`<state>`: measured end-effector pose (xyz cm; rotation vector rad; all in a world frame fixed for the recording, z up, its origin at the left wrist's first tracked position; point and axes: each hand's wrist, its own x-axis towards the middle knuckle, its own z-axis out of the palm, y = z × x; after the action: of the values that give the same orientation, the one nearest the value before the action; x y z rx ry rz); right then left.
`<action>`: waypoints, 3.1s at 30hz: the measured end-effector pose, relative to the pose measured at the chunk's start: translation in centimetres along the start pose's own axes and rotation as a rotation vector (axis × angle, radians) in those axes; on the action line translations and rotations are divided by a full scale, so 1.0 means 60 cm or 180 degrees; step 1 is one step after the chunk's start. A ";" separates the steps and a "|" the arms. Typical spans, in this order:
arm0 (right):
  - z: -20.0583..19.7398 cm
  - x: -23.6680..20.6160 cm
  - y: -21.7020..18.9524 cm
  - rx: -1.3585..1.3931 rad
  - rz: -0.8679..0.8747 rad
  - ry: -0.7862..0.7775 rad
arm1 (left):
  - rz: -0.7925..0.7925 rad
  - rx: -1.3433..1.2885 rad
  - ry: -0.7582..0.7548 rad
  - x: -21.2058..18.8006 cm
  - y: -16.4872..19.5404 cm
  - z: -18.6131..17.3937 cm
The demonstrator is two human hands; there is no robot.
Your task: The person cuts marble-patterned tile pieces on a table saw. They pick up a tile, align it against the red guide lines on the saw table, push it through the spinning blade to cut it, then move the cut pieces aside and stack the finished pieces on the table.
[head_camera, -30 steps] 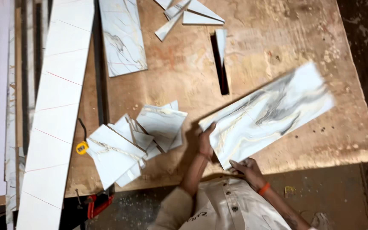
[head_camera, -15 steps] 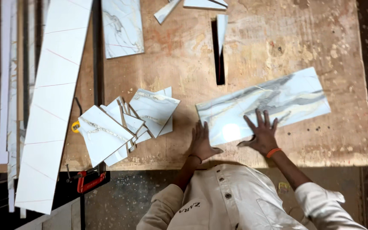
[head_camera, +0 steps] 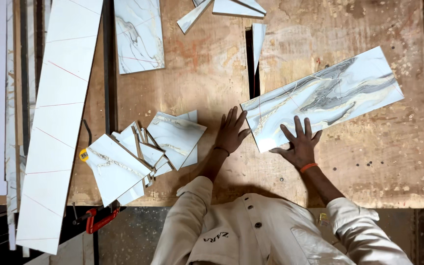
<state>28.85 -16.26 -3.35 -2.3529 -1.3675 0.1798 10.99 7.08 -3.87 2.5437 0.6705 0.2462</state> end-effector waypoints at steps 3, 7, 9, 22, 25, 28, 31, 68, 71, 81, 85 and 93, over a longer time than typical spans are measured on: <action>0.003 0.006 -0.002 -0.0065 -0.0002 -0.0097 | -0.0031 0.0231 -0.0004 -0.003 0.008 0.004; 0.000 0.014 0.001 0.0103 -0.0114 -0.0050 | -0.0125 0.0308 -0.0058 -0.006 0.005 0.009; 0.007 0.012 -0.006 0.0179 -0.0276 -0.0013 | -0.0128 0.0170 -0.0003 -0.007 0.001 0.008; -0.020 0.031 0.005 -0.0156 0.0180 0.0035 | -0.0301 0.0185 -0.0125 0.011 0.005 -0.012; -0.026 0.041 0.005 -0.0156 0.0129 0.0022 | -0.0330 0.0172 -0.0117 0.015 0.006 -0.017; -0.029 0.047 0.002 -0.0036 0.0161 0.0034 | -0.0267 0.0132 -0.0038 0.018 0.006 -0.021; -0.030 0.051 0.004 0.0048 0.0214 0.0022 | -0.0246 0.0135 -0.0015 0.022 0.005 -0.023; -0.043 0.178 0.013 0.0295 0.0079 0.0111 | -0.0325 0.0196 0.0051 0.137 -0.023 -0.045; -0.045 0.196 0.012 0.0314 0.0103 0.0111 | -0.0298 0.0156 0.0106 0.154 -0.031 -0.046; -0.061 0.287 0.002 0.0420 0.0056 0.0200 | -0.0305 0.0299 0.0069 0.234 -0.045 -0.077; -0.070 0.340 -0.007 0.0344 -0.0068 0.0311 | -0.0395 0.0330 -0.0013 0.278 -0.050 -0.092; -0.113 0.474 0.004 -0.0075 0.0141 0.0035 | -0.0564 -0.0513 0.0971 0.351 -0.094 -0.144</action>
<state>45.65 6.02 5.32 -2.4015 -1.3200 0.1642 24.33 25.58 1.73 2.2975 0.9445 0.6086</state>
